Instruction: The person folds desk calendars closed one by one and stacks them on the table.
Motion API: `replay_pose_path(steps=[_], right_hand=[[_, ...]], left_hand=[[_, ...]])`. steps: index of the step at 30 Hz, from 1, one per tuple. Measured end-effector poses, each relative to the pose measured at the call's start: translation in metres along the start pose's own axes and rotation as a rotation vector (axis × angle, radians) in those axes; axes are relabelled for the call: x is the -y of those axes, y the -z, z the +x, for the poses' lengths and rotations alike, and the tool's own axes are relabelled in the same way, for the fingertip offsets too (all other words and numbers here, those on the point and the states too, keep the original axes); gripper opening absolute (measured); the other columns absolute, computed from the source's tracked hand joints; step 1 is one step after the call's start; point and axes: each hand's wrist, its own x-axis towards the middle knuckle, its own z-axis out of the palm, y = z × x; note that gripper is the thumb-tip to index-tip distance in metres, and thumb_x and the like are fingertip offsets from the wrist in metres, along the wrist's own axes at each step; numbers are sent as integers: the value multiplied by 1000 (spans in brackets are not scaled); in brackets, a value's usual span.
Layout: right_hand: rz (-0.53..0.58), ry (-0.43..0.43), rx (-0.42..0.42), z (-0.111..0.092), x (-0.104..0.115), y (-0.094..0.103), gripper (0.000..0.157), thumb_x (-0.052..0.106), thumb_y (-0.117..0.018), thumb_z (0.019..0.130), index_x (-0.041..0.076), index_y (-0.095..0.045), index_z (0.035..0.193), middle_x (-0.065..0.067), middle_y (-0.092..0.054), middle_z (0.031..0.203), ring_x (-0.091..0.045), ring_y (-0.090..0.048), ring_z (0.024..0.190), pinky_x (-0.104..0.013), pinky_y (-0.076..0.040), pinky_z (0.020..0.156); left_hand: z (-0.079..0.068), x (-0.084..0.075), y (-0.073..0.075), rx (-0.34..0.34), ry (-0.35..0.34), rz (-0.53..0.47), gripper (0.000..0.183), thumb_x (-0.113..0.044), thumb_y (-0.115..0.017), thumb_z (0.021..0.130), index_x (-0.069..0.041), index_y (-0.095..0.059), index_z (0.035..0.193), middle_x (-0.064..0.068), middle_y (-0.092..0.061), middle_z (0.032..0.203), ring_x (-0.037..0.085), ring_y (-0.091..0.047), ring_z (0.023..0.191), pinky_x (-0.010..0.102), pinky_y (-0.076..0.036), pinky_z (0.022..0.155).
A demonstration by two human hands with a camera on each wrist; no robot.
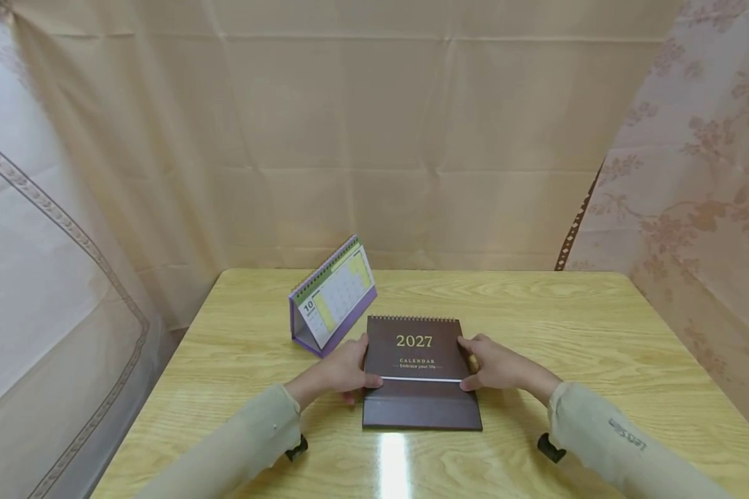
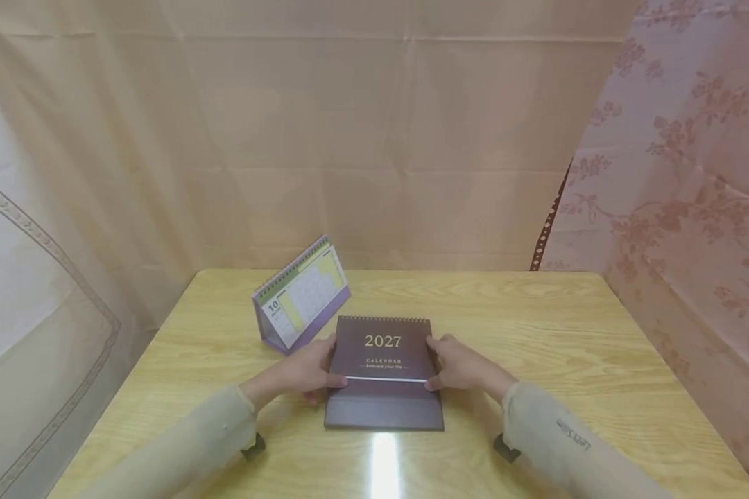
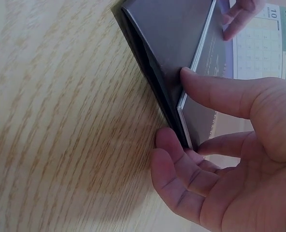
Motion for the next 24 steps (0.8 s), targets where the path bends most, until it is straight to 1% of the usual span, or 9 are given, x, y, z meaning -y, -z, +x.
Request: replay_pose_path(steps=[2,7,9,13,17,19,20,22,24], right_hand=[[4,-2,3,0,1,0,94,13,-87,80,-15,-32,150,-25,-50,130,-22,-49,87,-38,-46,75],[0,2,10,-1,5,2,93,14,-87,80,-15,-32,150,-25,-50,129,-23,-50,92,-41,-48,82],[-1,0,12,0,6,2,93,14,-87,80,-15,-32,150,-25,-50,130,-24,-50,95,-42,-48,84],[-5,-10,13,-1,6,3,93,14,-87,81,-14,-32,151,-24,-50,130,-24,-50,94,-42,-48,83],[-29,-3,19,-3,6,6,94,19,-87,82,-13,-33,151,-25,-49,132,-23,-50,92,-41,-48,80],[-58,11,15,-5,6,8,93,25,-86,83,-12,-33,151,-25,-49,133,-22,-51,90,-40,-48,78],[-78,23,10,-5,5,10,94,29,-85,84,-12,-34,151,-25,-49,134,-22,-51,90,-40,-49,78],[-116,60,-5,-7,4,13,94,35,-84,85,-11,-35,151,-24,-48,136,-23,-54,95,-43,-50,81],[-159,118,-20,-8,1,16,93,39,-81,87,-11,-36,150,-26,-47,140,-30,-56,106,-49,-51,89]], left_hand=[[0,0,0,-2,1,5,72,-8,-84,84,5,-40,139,15,-60,96,24,-61,50,38,-55,42],[-1,0,1,-7,-7,20,76,-7,-85,83,6,-39,142,19,-60,100,25,-61,46,38,-55,41],[-1,1,1,-3,-11,25,77,-8,-85,83,6,-38,142,18,-60,97,26,-62,46,38,-55,41],[0,1,4,23,-12,24,79,-11,-85,84,6,-36,144,14,-60,91,25,-62,46,38,-55,42],[0,-1,9,51,-43,95,83,-16,-85,84,6,-35,147,14,-65,84,28,-63,47,40,-56,44],[-1,-2,13,47,-81,181,86,-21,-86,84,7,-36,148,17,-69,94,26,-67,60,40,-59,59],[-2,-3,15,47,-94,229,88,-24,-86,84,8,-36,149,21,-70,102,27,-69,72,42,-60,69],[-3,-5,18,44,-113,319,92,-30,-85,83,8,-36,151,24,-64,123,29,-67,97,44,-56,88],[-5,-6,21,41,-137,399,93,-35,-85,84,7,-36,152,24,-54,140,29,-58,117,45,-47,103]])
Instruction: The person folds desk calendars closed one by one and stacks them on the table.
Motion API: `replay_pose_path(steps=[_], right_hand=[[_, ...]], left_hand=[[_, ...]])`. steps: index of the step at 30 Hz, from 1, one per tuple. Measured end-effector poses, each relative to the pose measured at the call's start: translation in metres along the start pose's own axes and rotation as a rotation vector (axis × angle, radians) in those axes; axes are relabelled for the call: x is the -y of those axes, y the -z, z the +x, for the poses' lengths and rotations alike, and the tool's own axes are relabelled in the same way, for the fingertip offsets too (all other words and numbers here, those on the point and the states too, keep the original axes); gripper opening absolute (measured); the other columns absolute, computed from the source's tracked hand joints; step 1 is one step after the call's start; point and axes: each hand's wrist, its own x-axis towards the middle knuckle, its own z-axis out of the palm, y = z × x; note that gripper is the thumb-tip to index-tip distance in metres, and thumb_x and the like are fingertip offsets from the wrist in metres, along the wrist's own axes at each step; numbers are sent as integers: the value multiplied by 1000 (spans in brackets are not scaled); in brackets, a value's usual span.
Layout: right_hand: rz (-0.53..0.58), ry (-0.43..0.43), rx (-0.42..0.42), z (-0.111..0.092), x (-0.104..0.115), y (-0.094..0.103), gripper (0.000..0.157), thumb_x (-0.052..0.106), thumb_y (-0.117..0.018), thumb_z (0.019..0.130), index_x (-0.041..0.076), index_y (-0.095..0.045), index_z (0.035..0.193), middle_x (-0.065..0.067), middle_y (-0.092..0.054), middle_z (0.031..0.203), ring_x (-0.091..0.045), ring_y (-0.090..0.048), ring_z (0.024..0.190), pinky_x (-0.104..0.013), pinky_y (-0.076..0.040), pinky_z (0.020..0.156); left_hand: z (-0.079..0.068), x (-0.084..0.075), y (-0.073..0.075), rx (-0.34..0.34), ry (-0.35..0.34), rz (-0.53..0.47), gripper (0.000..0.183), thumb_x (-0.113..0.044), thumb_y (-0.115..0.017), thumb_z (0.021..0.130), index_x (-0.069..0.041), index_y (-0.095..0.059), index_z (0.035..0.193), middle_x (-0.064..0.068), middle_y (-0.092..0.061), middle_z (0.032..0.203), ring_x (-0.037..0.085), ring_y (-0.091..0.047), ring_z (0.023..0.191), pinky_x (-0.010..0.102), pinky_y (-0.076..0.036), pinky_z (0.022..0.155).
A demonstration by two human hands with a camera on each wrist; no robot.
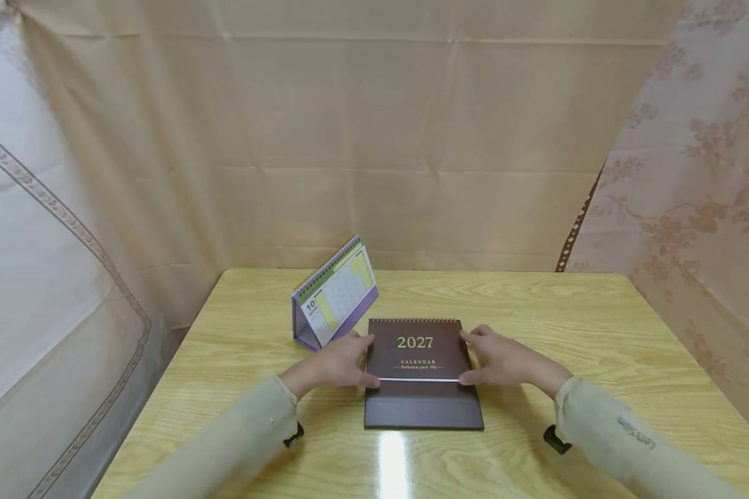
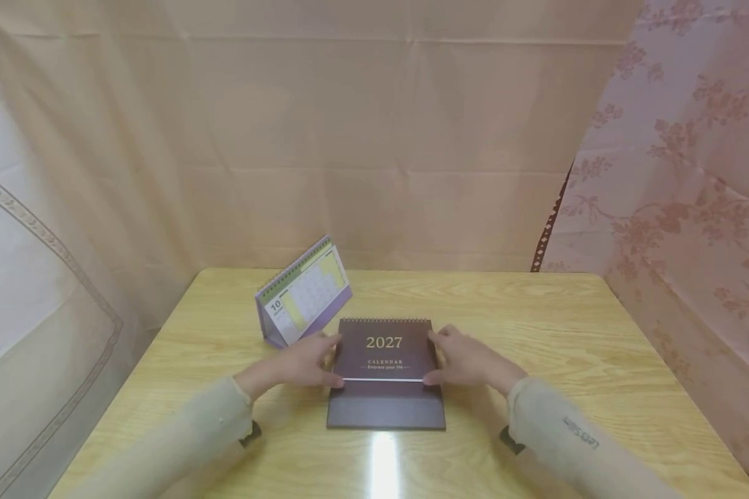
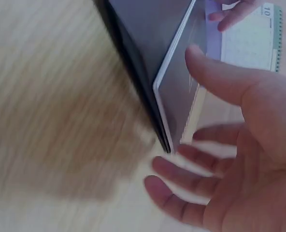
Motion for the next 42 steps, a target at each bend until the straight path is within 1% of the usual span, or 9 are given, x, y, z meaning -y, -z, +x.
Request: replay_pose_path(steps=[2,5,10,14,18,24,33,37,42], right_hand=[[-39,55,-5,-1,-4,2,93,42,-80,87,-9,-36,151,-27,-44,145,-39,-52,121,-56,-47,99],[-107,124,4,-1,-10,2,93,46,-79,87,-5,-38,153,-27,-37,153,-48,-39,137,-65,-37,106],[-160,177,55,-1,-16,0,96,48,-81,83,-2,-38,154,-26,-27,160,-51,-27,144,-71,-28,109],[-171,186,79,1,-17,-4,100,48,-83,80,-2,-38,153,-27,-25,161,-51,-25,145,-66,-28,112],[-176,181,97,3,-16,-5,102,49,-85,78,-3,-39,153,-28,-24,161,-50,-25,145,-65,-29,113],[-178,172,105,4,-15,-5,103,48,-86,77,-2,-39,153,-30,-23,161,-52,-26,145,-68,-31,110],[-197,127,115,4,-13,-8,105,48,-87,74,-1,-40,153,-28,-24,161,-51,-28,144,-71,-32,107],[-205,105,120,6,-11,-10,105,46,-88,73,-1,-40,153,-27,-24,161,-49,-27,145,-69,-31,109],[-189,78,140,7,-8,-10,105,43,-89,73,0,-39,154,-26,-23,162,-49,-26,146,-70,-30,109]], left_hand=[[-1,1,2,6,-20,65,93,-38,-83,85,6,-36,153,25,-47,146,33,-54,127,46,-44,107],[-2,4,3,11,-61,151,92,-42,-82,86,4,-39,152,23,-43,149,34,-50,132,46,-42,110],[-3,5,-2,53,-98,250,93,-51,-79,85,0,-41,152,22,-35,157,35,-39,143,47,-36,115],[-2,4,-6,77,-105,294,92,-56,-77,85,-2,-44,152,21,-32,160,34,-33,147,46,-32,117],[-1,2,-8,82,-99,325,91,-57,-77,85,-2,-45,151,21,-34,159,34,-36,145,45,-31,118],[-1,-2,-8,95,-77,335,88,-56,-76,86,-5,-46,151,19,-35,159,35,-38,143,45,-33,117],[1,-6,-12,75,-67,382,86,-54,-79,84,-5,-50,149,19,-41,154,37,-45,136,46,-39,112],[2,-11,-15,65,-37,429,85,-53,-81,82,-6,-52,147,19,-44,152,36,-48,133,48,-42,109],[3,-18,-15,77,0,477,83,-53,-82,81,-8,-55,145,17,-47,150,36,-50,131,51,-44,106]])
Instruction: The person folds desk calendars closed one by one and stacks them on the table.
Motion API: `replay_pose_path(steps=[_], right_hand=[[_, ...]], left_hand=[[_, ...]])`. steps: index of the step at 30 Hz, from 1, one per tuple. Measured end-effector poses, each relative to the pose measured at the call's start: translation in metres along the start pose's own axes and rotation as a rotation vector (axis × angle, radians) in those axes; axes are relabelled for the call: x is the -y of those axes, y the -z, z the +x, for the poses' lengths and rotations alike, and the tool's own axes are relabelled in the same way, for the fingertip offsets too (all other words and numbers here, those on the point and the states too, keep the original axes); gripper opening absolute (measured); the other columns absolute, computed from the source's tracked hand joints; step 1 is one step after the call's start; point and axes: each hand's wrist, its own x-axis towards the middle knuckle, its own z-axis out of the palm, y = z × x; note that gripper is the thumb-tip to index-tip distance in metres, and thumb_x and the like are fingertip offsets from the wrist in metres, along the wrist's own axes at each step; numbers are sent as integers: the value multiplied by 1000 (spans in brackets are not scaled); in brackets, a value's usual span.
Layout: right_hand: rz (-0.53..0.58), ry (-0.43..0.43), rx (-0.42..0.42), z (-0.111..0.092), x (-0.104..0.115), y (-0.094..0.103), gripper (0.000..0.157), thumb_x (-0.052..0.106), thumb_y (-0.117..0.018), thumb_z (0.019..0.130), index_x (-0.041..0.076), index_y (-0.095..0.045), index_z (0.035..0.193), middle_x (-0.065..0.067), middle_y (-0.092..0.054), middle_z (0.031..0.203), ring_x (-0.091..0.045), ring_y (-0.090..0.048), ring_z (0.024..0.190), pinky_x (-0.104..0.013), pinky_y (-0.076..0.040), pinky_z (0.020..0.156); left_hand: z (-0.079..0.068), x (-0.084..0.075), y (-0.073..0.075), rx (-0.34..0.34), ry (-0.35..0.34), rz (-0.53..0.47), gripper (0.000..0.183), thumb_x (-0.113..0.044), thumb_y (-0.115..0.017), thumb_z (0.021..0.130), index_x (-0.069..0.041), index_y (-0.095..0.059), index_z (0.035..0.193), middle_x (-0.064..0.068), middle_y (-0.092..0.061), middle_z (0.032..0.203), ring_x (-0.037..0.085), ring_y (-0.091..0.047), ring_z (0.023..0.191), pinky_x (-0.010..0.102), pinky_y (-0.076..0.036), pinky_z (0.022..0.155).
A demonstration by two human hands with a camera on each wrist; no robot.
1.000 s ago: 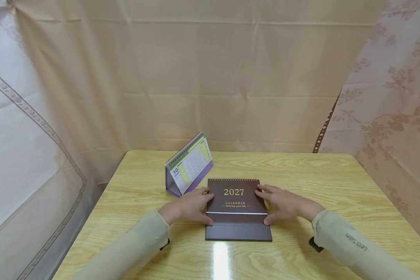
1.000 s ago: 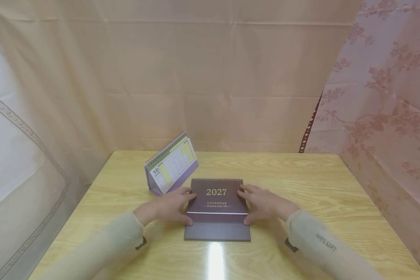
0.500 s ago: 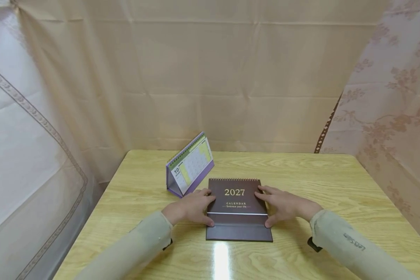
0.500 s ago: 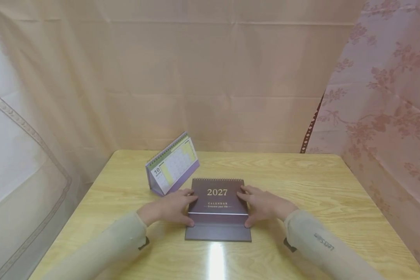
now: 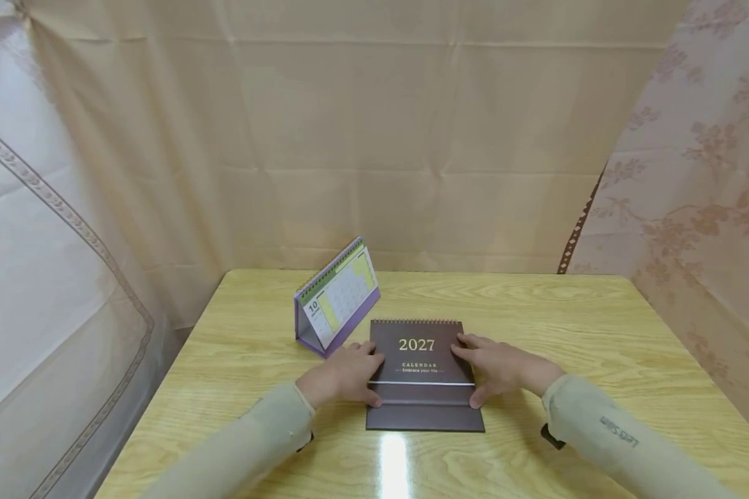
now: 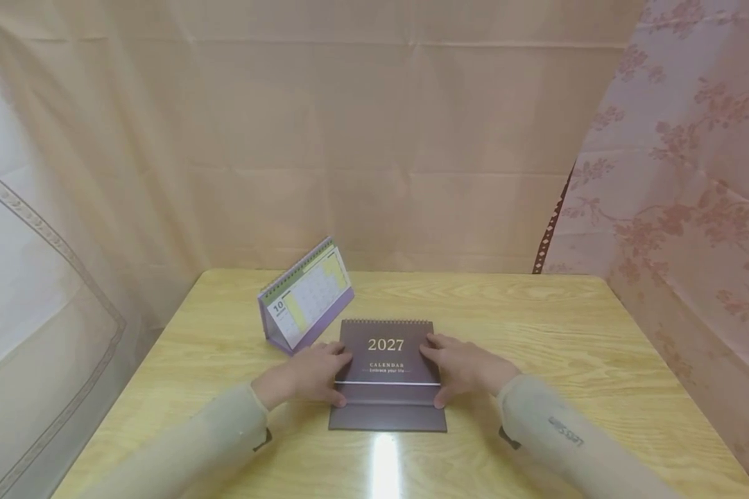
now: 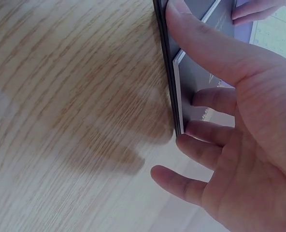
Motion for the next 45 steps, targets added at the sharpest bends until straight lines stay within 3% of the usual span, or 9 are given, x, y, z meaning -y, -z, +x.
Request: replay_pose_path(steps=[7,17,28,34,45], right_hand=[[-3,-21,17,0,3,1,104,40,-90,73,0,-38,154,-26,-21,163,-49,-27,146,-70,-31,108],[-11,12,-3,1,6,2,104,42,-89,72,-3,-40,152,-28,-25,161,-50,-28,145,-64,-32,111],[-11,22,-9,-2,3,8,103,42,-89,74,-2,-39,153,-27,-24,161,-51,-27,144,-69,-32,108],[-31,14,12,-2,-3,9,102,44,-88,76,2,-38,155,-25,-23,163,-50,-26,145,-72,-31,107],[-30,15,39,-2,-1,14,95,40,-86,80,4,-40,155,-24,-25,162,-49,-27,145,-67,-32,109]], left_hand=[[-1,-1,-1,6,14,-12,84,-54,-82,81,-9,-54,146,17,-46,152,35,-49,133,49,-41,109],[-4,4,-4,-9,7,-53,85,-52,-82,81,-8,-53,147,18,-44,153,37,-47,135,50,-41,110],[-3,10,-2,-21,-15,-99,85,-52,-79,85,-7,-49,150,19,-40,156,39,-45,136,51,-39,112],[-6,10,-5,-43,-38,-94,81,-52,-76,87,-5,-51,148,21,-42,154,41,-44,137,52,-38,112],[-10,10,-6,-54,-51,-80,74,-51,-73,91,-5,-54,145,19,-46,152,37,-46,136,48,-39,112]])
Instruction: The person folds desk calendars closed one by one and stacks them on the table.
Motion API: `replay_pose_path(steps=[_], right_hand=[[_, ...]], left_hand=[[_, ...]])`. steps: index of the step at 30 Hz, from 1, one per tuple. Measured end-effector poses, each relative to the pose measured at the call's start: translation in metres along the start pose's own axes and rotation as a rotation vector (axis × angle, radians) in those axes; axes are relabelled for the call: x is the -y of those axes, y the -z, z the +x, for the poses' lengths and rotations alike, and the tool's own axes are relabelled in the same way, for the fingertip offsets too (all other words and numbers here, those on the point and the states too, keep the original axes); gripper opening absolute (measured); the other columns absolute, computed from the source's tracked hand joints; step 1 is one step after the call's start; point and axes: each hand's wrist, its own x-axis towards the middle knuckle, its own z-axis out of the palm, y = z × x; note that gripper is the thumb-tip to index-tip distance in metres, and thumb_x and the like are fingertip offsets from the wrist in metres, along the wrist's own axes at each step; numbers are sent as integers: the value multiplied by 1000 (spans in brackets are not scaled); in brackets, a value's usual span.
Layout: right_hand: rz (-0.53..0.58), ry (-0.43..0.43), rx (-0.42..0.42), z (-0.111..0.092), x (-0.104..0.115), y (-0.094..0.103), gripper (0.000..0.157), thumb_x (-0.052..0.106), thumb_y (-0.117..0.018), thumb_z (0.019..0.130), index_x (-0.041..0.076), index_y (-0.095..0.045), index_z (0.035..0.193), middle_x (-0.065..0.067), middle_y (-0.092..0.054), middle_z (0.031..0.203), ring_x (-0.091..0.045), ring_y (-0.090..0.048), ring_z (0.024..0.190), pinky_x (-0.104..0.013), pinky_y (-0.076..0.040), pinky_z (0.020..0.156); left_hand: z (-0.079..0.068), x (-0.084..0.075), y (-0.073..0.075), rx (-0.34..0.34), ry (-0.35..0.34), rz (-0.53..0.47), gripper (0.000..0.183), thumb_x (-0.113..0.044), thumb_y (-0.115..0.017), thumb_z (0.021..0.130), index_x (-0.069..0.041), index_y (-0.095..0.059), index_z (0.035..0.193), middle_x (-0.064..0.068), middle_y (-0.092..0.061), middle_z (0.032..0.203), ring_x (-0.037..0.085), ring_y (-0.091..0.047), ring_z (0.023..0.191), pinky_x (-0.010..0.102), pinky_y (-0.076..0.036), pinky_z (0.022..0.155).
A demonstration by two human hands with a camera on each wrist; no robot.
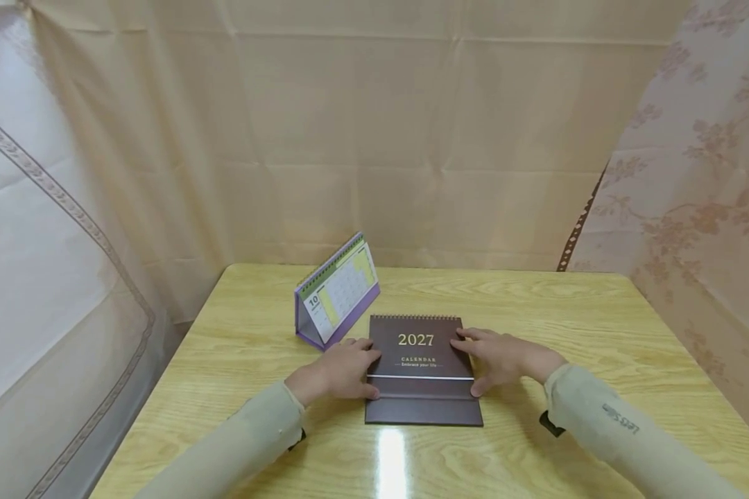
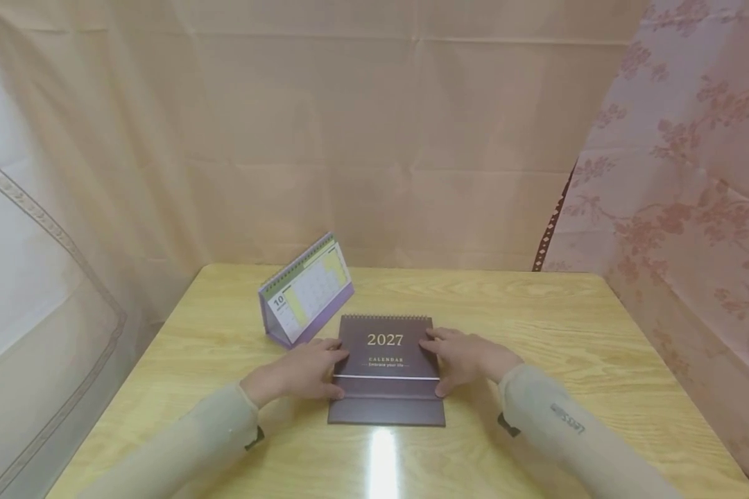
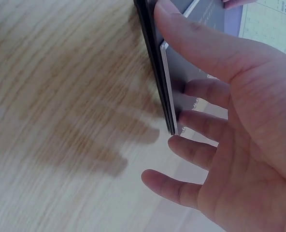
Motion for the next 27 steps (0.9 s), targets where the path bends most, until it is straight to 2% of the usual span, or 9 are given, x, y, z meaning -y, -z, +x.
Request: replay_pose_path(steps=[9,16,19,23,27], right_hand=[[-9,69,-31,3,-3,15,79,41,-73,94,-2,-42,152,-29,-30,158,-50,-32,142,-63,-31,112],[44,116,-36,6,0,34,67,33,-64,101,-5,-40,151,-28,-34,156,-48,-36,141,-61,-33,112],[55,127,-24,6,2,43,66,33,-62,102,-4,-40,152,-29,-35,155,-48,-37,140,-62,-33,112],[70,120,5,8,6,55,65,37,-60,103,-1,-41,152,-24,-40,154,-45,-38,141,-60,-33,113],[73,128,35,11,9,66,63,39,-59,104,-1,-44,151,-20,-45,153,-42,-39,142,-58,-32,114]], left_hand=[[-8,3,13,-49,-25,-77,63,-40,-72,94,-1,-57,141,22,-51,146,37,-50,134,52,-43,108],[-19,8,31,-93,-35,-120,61,-39,-71,95,-2,-57,141,22,-52,145,37,-48,135,51,-40,111],[-23,12,38,-83,-42,-137,59,-37,-69,96,0,-57,141,22,-52,145,38,-46,137,50,-38,112],[-31,17,47,-37,-49,-178,57,-33,-68,97,2,-56,141,23,-51,146,39,-44,139,50,-37,114],[-39,22,55,-18,-36,-219,61,-34,-68,97,-1,-51,146,21,-49,147,37,-47,136,50,-40,111]])
